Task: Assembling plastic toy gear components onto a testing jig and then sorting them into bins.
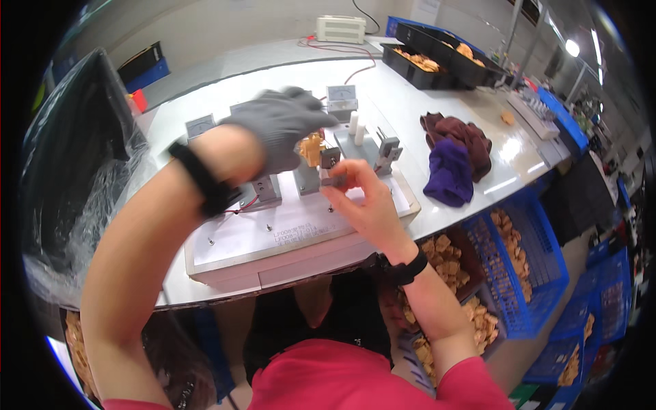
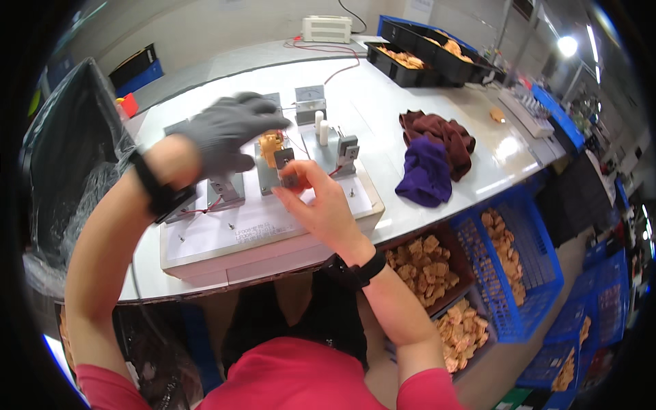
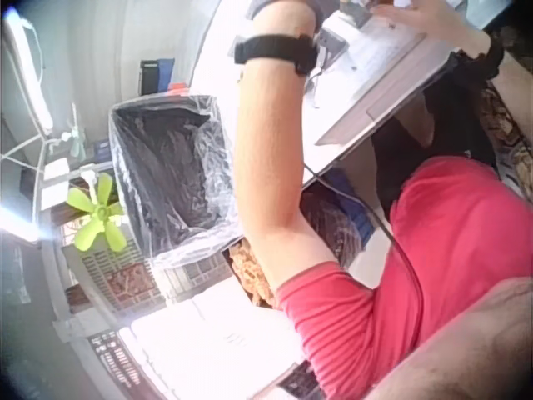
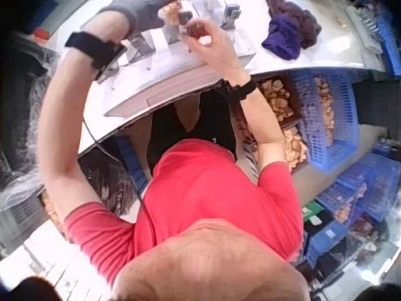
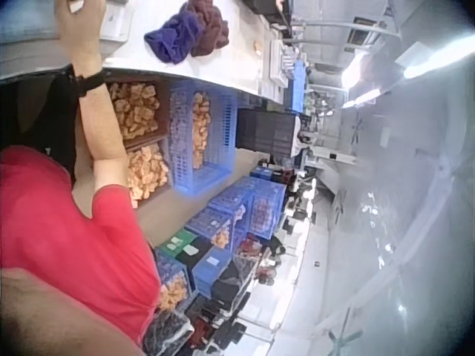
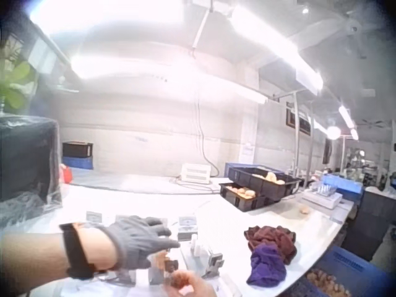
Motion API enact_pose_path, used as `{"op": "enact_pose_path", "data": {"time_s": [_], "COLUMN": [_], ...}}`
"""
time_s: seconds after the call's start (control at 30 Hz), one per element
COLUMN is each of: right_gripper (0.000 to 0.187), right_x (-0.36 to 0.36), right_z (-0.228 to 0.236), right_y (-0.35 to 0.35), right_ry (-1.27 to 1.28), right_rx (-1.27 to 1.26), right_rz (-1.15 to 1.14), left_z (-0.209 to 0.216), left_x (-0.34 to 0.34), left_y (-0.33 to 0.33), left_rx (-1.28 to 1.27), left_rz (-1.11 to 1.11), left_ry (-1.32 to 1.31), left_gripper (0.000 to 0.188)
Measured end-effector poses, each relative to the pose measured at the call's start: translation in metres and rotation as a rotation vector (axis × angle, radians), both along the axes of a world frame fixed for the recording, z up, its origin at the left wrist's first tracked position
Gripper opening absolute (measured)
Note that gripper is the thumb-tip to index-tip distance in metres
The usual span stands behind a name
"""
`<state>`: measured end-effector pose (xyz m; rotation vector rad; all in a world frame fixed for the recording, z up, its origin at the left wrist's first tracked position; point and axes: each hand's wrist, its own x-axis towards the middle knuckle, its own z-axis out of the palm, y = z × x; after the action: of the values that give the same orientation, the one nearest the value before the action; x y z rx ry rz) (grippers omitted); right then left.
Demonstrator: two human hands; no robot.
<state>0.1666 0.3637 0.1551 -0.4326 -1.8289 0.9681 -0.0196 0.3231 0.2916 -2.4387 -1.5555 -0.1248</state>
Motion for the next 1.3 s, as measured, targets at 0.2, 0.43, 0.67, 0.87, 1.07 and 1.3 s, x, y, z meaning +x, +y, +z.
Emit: {"op": "enact_pose_path", "data": {"time_s": [0.2, 0.43, 0.67, 0.87, 1.07, 1.3], "right_gripper": [0.032, 0.070, 0.065, 0.044, 0.071, 0.040], "right_x": [-0.008, 0.024, 0.107, 0.267, 0.455, 0.352], "right_z": [-0.003, -0.010, -0.055, -0.233, -0.432, -0.343], "right_y": [-0.006, -0.014, -0.095, -0.162, -0.267, -0.140], "right_ry": [0.051, 0.077, 0.089, -0.274, -0.390, -0.384], "right_rx": [0.041, 0.121, -0.124, -0.933, -0.950, -0.729], "right_rz": [0.043, -0.148, 0.039, -0.474, -1.466, -0.883], "left_z": [-0.020, 0.055, -0.019, -0.009, -0.014, -0.006], "left_x": [0.015, 0.041, 0.123, 0.120, 0.095, 0.086], "left_y": [0.042, -0.023, -0.110, -0.178, -0.231, -0.271], "left_rx": [-0.175, -0.059, -0.285, -0.483, -0.451, -0.399], "left_rz": [0.161, -0.073, -0.197, -0.761, -0.860, -0.787], "left_ry": [0.441, -0.040, -0.429, -1.154, -1.430, -1.282], "left_gripper": [0.019, 0.046, 0.052, 0.038, 0.059, 0.059]}}
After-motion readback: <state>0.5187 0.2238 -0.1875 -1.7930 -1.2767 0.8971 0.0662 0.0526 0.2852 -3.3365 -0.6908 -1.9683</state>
